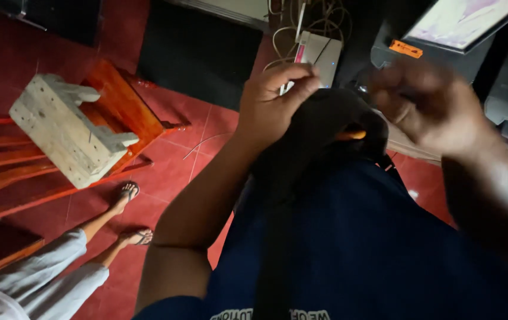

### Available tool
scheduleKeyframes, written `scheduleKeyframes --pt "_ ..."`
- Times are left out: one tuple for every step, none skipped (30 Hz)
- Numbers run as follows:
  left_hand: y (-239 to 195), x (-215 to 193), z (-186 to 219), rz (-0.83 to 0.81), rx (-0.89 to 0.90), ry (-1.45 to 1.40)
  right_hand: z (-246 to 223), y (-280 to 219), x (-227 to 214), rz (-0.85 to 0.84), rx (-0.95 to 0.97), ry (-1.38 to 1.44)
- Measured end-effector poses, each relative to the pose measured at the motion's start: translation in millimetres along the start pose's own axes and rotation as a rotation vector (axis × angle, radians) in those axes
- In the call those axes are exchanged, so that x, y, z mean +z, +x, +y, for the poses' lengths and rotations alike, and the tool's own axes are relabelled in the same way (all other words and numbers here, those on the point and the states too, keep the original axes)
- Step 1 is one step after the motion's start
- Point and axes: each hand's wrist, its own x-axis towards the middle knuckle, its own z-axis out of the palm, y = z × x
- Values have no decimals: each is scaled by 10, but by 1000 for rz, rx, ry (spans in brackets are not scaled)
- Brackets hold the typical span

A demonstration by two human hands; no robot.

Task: Preparing and manipulating small electrical connectors and wires using a cutting tool.

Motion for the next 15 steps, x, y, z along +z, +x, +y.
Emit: scheduleKeyframes --pt "1 8 -69 4 -3 2 97 62 16 -4 -3 3" --pt "4 17 -135 -48 47 29 193 126 29 76 -109 4" --pt "31 21 -206 -102 101 56 295 204 32 162 -216 2" --pt "27 -12 -225 -98 104 59 284 293 167 161 -221 1" --pt "28 -34 -251 -4 151 74 280 392 283 -4 74 69" --pt "30 -66 -283 90 198 89 277 498 407 -171 369 132" --pt "-66 -262 -355 110 196 91 191 532 448 -188 360 125" --pt "-169 -461 -426 19 59 99 102 567 492 -296 514 139" --pt "-257 -677 -491 -73 -74 107 8 621 532 -398 666 149" --pt "-443 -964 -783 -54 -71 109 146 586 649 -410 655 138" --pt "-552 -1094 -1078 -38 -81 140 294 567 754 -416 489 152" --pt "-627 -1041 -1365 -23 -90 171 449 547 859 -422 324 166" --pt "-792 -1114 -1635 -9 -108 194 469 540 859 -431 322 157" --pt "-944 -1144 -1896 6 -126 218 491 528 865 -427 302 225" --pt "-1144 -1142 -2122 22 -155 242 493 502 902 -432 282 299"
